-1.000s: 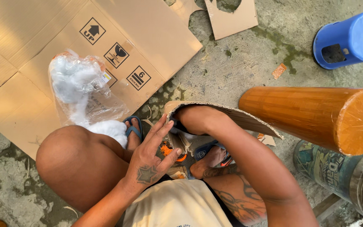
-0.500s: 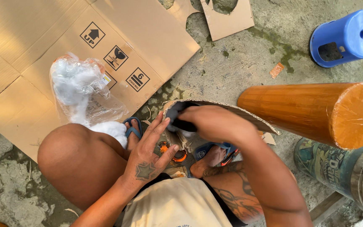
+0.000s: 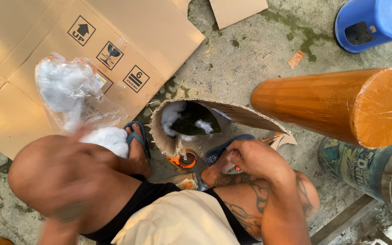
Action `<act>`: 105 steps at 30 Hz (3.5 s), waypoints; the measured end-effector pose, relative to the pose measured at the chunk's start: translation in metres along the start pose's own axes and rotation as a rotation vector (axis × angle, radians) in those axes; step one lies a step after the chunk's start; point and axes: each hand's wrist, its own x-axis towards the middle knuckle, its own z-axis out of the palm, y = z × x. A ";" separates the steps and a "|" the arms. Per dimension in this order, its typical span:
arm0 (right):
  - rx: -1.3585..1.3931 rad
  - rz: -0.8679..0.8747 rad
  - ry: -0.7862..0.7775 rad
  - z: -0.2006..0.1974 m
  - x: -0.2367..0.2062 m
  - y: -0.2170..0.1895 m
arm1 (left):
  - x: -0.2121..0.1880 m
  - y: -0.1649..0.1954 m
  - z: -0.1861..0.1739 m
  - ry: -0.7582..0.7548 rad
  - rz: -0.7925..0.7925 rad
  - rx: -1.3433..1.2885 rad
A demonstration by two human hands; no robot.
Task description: The person sits on the floor and uses a handheld tape dispenser to seal a folded cardboard tube with orange tape. They then place white packing material into a curved cardboard container.
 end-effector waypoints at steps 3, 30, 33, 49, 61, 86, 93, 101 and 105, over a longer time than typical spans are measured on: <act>-0.042 -0.121 -0.070 0.020 0.011 0.012 | -0.004 -0.063 -0.062 0.208 -0.241 0.090; 0.607 -0.667 0.265 0.239 0.292 -0.187 | -0.053 -0.303 0.127 -0.157 0.018 0.233; 0.569 -0.530 0.212 0.240 0.298 -0.192 | -0.044 -0.310 0.117 -0.148 0.062 0.204; 1.201 -0.385 0.301 0.234 0.257 -0.204 | 0.086 -0.288 0.101 -0.200 -0.074 0.374; 1.146 -0.392 -0.196 0.169 0.025 -0.112 | 0.162 -0.182 -0.054 -0.315 -0.178 -0.068; 1.661 -0.206 0.901 0.182 -0.027 -0.001 | 0.008 0.114 0.097 -0.606 0.550 0.017; 2.128 -0.180 1.395 0.152 0.018 0.034 | 0.104 0.140 0.204 -1.247 0.881 0.305; 2.045 0.073 1.312 0.152 0.080 0.031 | 0.098 0.115 0.260 -1.489 0.961 0.833; 1.688 0.125 1.547 0.153 0.112 0.035 | 0.109 0.111 0.234 -1.473 1.047 0.966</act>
